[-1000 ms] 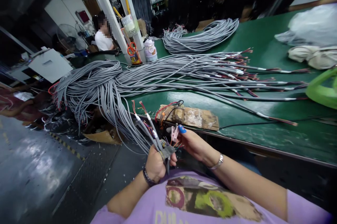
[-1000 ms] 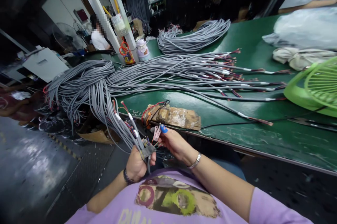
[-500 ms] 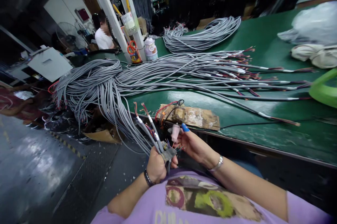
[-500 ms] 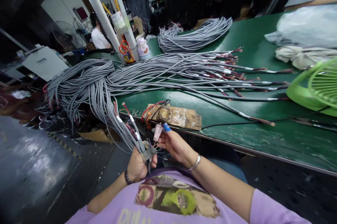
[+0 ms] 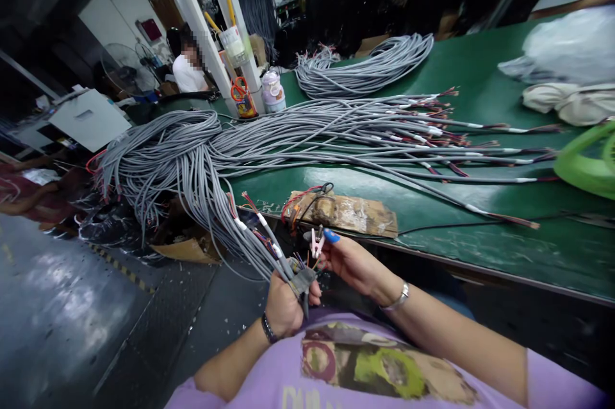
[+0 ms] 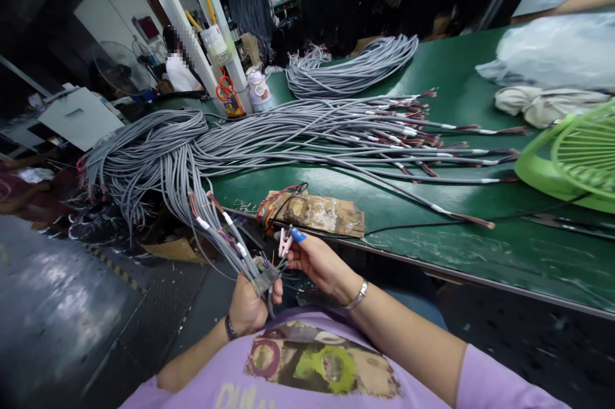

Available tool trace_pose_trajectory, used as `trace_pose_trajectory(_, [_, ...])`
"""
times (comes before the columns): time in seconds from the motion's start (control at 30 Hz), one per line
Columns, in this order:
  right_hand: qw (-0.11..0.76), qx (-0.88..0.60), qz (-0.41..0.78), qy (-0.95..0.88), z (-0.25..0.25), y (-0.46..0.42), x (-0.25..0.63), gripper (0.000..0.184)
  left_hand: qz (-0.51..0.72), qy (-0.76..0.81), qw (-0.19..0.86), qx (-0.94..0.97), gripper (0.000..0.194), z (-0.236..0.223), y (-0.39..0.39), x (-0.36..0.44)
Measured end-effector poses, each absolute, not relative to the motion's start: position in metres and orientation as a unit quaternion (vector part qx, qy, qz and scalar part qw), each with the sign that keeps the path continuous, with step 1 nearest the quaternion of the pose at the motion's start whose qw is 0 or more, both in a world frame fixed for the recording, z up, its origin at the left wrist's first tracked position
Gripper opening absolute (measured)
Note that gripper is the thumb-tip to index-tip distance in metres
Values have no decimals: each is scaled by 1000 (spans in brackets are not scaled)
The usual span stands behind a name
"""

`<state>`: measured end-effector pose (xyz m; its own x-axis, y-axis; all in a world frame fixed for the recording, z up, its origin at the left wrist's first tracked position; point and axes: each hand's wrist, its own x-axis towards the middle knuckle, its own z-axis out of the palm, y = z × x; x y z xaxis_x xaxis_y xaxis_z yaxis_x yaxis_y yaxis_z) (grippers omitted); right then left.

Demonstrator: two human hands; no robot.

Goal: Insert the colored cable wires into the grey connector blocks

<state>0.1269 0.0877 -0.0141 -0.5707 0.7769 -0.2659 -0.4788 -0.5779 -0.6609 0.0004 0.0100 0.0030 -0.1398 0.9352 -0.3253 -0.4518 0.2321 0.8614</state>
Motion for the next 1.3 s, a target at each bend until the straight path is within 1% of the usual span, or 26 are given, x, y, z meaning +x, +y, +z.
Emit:
trace_pose_trajectory(0.2, [363, -239, 861, -266, -18, 87, 122, 41, 588, 504, 589, 231, 32, 1, 13, 4])
trace_pose_trajectory(0.5, [395, -253, 860, -203, -18, 87, 118, 30, 601, 502, 580, 225, 27, 1, 14, 6])
trace_pose_trajectory(0.9, [407, -268, 856, -174, -19, 87, 116, 29, 601, 502, 577, 232, 29, -3, 13, 6])
trace_pose_trajectory(1.1, [414, -275, 851, -171, -16, 87, 114, 32, 594, 500, 582, 243, 28, -6, 12, 6])
trace_pose_trajectory(1.3, [416, -277, 849, -172, -15, 87, 114, 27, 606, 492, 579, 236, 30, -3, 11, 5])
